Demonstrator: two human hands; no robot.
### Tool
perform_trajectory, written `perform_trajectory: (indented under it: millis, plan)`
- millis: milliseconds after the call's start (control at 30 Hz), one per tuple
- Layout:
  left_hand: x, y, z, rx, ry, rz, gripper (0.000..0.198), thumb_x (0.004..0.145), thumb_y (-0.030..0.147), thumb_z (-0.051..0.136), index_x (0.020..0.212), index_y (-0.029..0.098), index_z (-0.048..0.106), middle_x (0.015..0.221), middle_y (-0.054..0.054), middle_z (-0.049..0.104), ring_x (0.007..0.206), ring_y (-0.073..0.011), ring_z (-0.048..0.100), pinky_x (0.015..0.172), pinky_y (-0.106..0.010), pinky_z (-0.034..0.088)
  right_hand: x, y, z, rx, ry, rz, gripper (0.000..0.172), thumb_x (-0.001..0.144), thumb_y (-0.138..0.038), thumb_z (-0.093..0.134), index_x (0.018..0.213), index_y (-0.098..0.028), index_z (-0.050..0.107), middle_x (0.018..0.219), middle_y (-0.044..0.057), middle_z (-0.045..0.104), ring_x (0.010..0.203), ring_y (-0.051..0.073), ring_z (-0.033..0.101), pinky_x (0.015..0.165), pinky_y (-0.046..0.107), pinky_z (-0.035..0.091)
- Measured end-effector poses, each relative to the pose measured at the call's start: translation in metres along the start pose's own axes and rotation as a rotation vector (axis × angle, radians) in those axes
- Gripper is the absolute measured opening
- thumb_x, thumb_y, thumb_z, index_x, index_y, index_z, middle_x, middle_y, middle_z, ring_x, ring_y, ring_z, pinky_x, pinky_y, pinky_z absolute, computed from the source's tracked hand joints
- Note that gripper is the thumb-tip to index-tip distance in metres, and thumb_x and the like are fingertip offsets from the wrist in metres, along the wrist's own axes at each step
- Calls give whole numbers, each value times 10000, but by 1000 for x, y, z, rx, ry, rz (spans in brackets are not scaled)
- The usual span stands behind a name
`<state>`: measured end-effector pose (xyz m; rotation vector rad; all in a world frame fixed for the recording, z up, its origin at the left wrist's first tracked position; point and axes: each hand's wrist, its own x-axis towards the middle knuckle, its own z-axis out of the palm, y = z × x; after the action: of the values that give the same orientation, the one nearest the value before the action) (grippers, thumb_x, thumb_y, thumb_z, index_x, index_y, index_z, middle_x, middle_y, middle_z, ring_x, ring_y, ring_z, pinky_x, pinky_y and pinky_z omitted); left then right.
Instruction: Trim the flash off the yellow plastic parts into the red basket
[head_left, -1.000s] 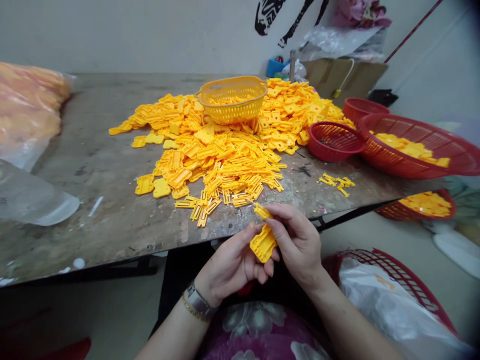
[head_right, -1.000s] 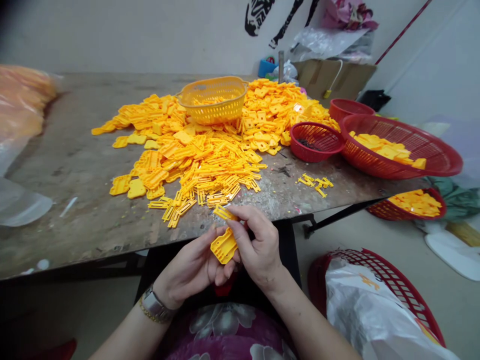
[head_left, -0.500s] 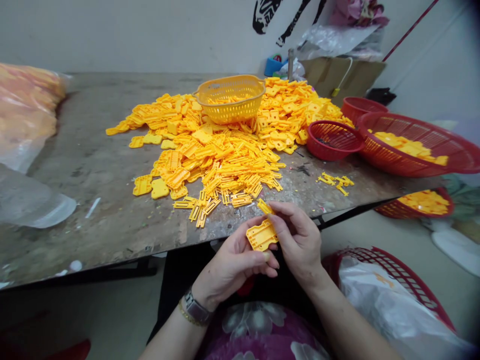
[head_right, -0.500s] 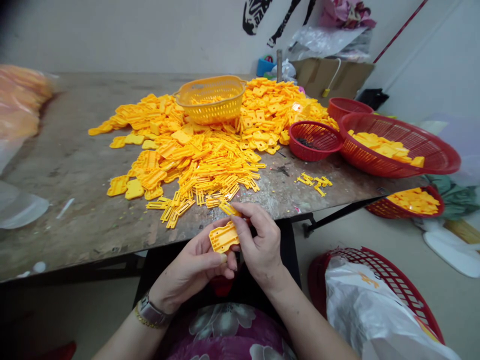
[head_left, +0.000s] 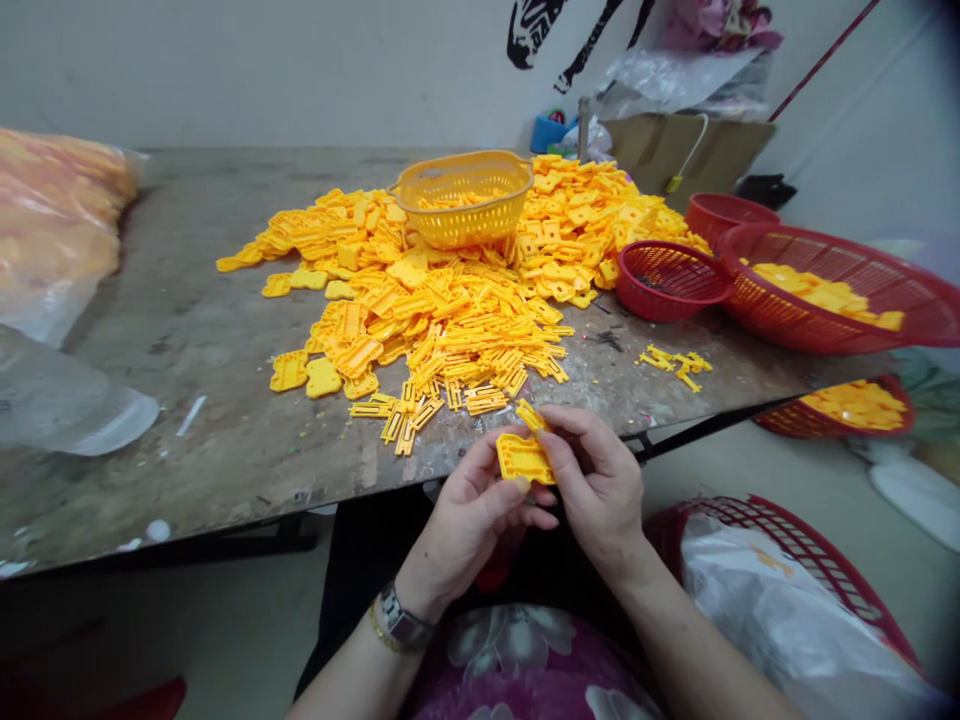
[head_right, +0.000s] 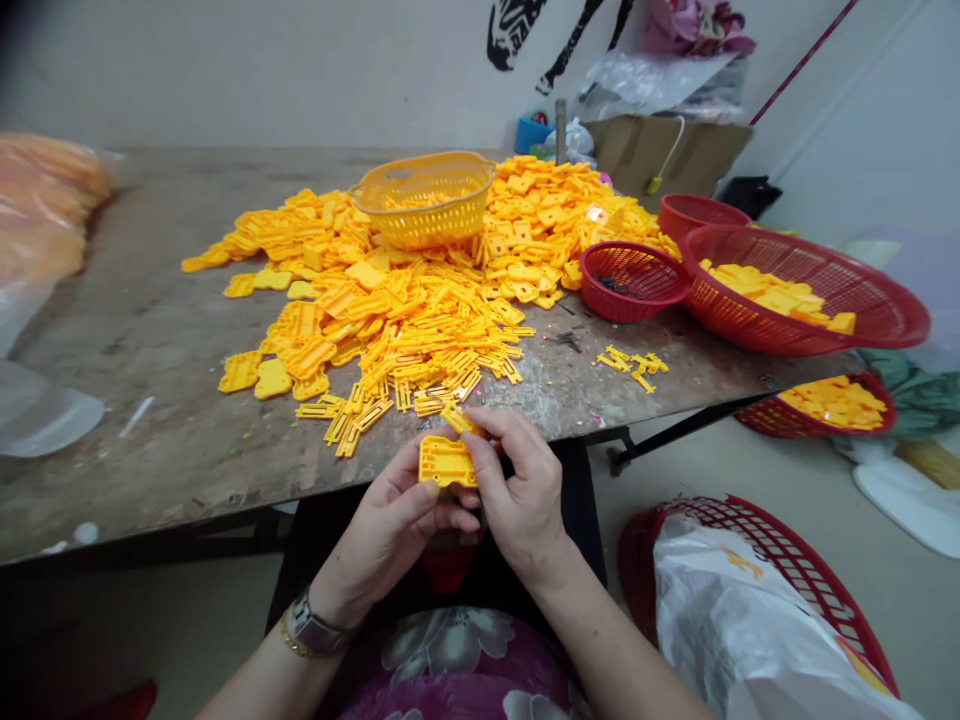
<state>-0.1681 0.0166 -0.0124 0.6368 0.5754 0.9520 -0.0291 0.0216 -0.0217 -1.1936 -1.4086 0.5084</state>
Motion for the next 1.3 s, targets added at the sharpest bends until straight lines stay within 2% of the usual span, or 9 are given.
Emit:
perform_trajectory:
  millis: [100,267,433,600,767,900,1300]
  plan:
    - [1,0,-4,3,11,35,324,843,219,608,1164,185,586,1094,-82,611,905,-175,609,720,-301,576,1,-1,0,-2,-3,-16,243,866,-137,559,1068,-249,633,993,13,662,908,143,617,768,266,500]
    - [2,5,-7,-17,-11,67,292,899,223,510,1175,170,590,1098,-89,599,958,-194,566,743,-338,576,1,-6,-5,-37,1,-67,253,857,-120,564,1067,-243,632,978,18,665,890,149,618,773,280,495]
    - [2,15,-9,-33,26,97,289,906,222,489,1171,180,599,1174,-89,598,1036,-213,562,800,-378,566,-1,-14,-12,-87,-68,-105,270,841,-106,582,1075,-234,627,972,27,666,876,156,615,775,286,492]
    - [3,20,-19,-84,66,105,289,896,276,520,1157,198,614,1118,-65,638,960,-191,614,755,-344,581,-4,-21,-15,-108,-161,-121,269,839,-95,582,1074,-221,623,968,34,662,901,159,613,796,284,491]
    - [5,21,-23,-83,78,93,310,881,307,549,1156,179,612,1110,-81,658,951,-195,636,788,-338,569,-7,-24,-16,-96,-231,-108,273,846,-85,568,1080,-216,621,993,41,652,924,156,612,817,287,498]
    - [5,22,-23,-75,67,101,316,910,296,497,1184,172,596,1134,-98,659,950,-197,642,789,-350,570,-8,-25,-16,-103,-257,-125,274,849,-87,568,1085,-217,618,994,47,653,929,162,611,815,297,506]
    - [6,21,-23,-38,73,96,360,849,317,602,1169,153,610,1101,-103,680,941,-199,657,780,-299,558,-9,-25,-12,-98,-285,-121,292,849,-84,561,1101,-222,614,995,51,659,933,177,613,826,311,508]
